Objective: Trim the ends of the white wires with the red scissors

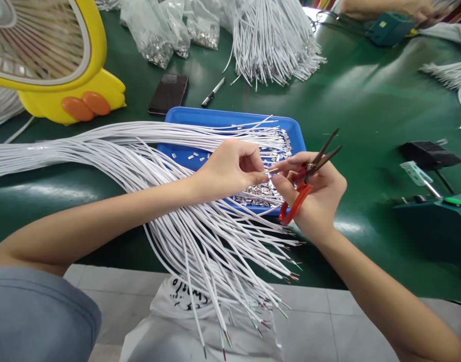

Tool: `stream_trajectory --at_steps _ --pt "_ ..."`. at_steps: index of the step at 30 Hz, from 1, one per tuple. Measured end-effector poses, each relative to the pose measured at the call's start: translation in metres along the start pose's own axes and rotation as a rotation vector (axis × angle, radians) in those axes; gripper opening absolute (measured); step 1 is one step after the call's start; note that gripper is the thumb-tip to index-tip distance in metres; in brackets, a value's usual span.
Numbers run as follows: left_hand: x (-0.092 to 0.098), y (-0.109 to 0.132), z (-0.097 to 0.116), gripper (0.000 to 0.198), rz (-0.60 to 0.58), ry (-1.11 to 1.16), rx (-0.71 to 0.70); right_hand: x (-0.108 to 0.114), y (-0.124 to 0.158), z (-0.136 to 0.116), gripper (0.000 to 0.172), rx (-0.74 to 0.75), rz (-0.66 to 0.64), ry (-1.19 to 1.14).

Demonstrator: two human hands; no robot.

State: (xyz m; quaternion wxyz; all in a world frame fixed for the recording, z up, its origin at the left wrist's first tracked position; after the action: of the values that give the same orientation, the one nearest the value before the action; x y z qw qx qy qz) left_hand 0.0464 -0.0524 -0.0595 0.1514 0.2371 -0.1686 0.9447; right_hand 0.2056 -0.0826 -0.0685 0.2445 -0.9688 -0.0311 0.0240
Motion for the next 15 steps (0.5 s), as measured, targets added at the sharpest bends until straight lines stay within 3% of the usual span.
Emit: stream_trajectory --at_steps 15 --pt "-0.0024 0.0018 0.0002 0.014 0.038 -0.012 0.024 -0.0003 0.0026 0.0045 0.021 -0.005 0.053 0.105"
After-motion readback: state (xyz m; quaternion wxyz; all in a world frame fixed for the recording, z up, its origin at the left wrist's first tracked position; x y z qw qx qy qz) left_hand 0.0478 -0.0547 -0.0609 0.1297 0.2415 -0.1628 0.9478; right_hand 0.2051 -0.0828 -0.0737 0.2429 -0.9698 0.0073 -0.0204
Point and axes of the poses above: each hand's wrist, its own y-axis away from the middle knuckle, its own x-axis out of the back of the hand, z = x × y, the point moved 2 cm from there along -y, towards the middle knuckle, and after that the axes turned 14 degrees about -y, right-handed, at the moved point
